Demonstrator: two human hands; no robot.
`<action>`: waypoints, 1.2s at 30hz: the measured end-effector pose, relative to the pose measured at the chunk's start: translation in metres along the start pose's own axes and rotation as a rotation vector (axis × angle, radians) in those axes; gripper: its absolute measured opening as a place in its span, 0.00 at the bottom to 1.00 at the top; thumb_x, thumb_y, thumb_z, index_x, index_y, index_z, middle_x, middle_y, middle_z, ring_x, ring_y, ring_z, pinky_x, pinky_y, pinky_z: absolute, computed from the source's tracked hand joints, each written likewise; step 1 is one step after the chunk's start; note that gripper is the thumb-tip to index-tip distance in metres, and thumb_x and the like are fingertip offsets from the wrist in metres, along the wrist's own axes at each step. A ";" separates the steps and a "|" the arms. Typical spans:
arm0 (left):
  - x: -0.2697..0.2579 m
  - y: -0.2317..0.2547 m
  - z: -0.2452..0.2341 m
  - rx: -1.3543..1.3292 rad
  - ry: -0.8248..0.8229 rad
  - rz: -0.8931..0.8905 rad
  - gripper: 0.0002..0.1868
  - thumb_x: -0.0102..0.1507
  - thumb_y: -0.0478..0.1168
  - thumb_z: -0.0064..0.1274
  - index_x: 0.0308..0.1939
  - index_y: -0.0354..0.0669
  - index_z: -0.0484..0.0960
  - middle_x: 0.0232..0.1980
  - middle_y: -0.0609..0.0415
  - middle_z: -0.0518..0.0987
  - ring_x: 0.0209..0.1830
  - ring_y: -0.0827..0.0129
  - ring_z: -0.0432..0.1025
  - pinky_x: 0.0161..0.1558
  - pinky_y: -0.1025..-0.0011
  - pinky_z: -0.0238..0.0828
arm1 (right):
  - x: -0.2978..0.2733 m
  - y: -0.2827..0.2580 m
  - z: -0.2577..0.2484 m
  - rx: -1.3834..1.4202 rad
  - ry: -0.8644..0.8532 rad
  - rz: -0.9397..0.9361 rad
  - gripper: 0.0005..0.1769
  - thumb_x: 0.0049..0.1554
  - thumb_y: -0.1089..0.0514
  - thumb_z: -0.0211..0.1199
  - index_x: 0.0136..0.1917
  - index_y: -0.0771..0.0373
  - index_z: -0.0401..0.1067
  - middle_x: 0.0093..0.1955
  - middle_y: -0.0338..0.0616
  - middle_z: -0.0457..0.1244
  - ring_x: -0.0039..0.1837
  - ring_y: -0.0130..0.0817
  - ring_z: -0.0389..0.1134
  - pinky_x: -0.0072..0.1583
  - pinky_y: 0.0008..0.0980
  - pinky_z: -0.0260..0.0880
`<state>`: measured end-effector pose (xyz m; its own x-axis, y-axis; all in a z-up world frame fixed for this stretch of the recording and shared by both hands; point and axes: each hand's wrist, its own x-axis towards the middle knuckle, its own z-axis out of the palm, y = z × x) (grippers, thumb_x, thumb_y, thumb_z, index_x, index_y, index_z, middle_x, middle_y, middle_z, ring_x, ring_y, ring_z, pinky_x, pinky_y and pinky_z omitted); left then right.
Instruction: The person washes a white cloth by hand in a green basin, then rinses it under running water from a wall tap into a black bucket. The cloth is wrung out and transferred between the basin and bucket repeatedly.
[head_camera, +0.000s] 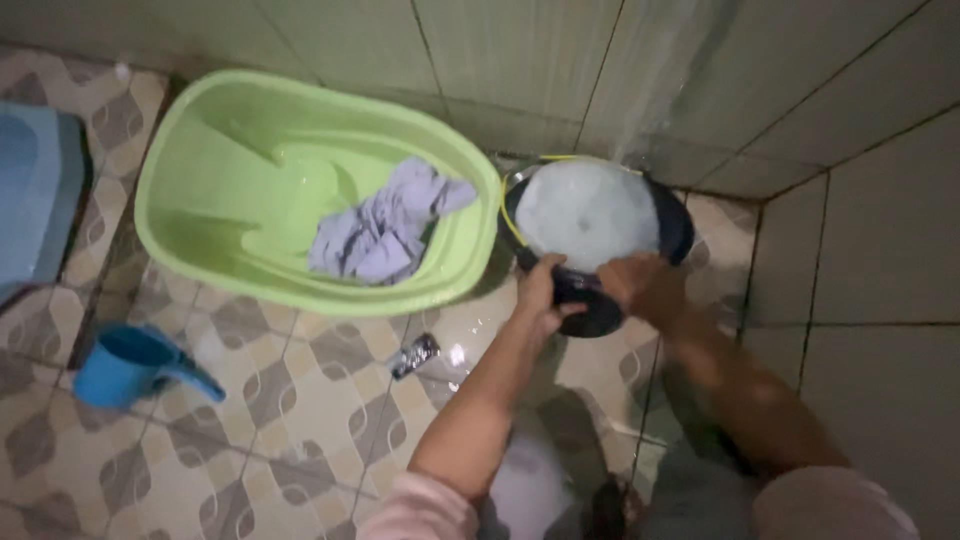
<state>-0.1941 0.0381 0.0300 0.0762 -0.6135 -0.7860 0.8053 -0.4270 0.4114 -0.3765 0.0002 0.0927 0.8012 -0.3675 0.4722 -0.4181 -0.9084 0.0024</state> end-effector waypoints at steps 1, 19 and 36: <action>-0.004 -0.010 -0.005 0.008 0.084 0.047 0.30 0.53 0.33 0.55 0.58 0.46 0.62 0.48 0.39 0.73 0.36 0.52 0.73 0.31 0.53 0.78 | 0.001 -0.006 -0.005 0.037 0.001 0.002 0.08 0.52 0.56 0.64 0.34 0.56 0.67 0.31 0.42 0.60 0.36 0.40 0.66 0.40 0.41 0.66; 0.084 -0.079 -0.043 0.099 -0.089 -0.278 0.20 0.65 0.48 0.45 0.55 0.40 0.75 0.49 0.44 0.78 0.42 0.56 0.77 0.39 0.63 0.84 | 0.051 0.045 -0.010 0.175 -0.619 -0.162 0.32 0.48 0.27 0.62 0.31 0.59 0.73 0.29 0.47 0.66 0.34 0.52 0.69 0.39 0.48 0.68; 0.029 -0.077 -0.009 0.271 -0.464 -0.549 0.38 0.61 0.59 0.46 0.69 0.39 0.66 0.55 0.36 0.76 0.56 0.35 0.73 0.54 0.45 0.77 | 0.143 -0.003 -0.060 0.053 -1.206 -0.155 0.26 0.42 0.37 0.74 0.42 0.59 0.80 0.44 0.49 0.70 0.50 0.52 0.72 0.50 0.48 0.72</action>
<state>-0.2484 0.0588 -0.0283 -0.5953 -0.4571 -0.6608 0.4798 -0.8619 0.1640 -0.2865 -0.0374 0.2127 0.7368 -0.1783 -0.6522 -0.2869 -0.9559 -0.0628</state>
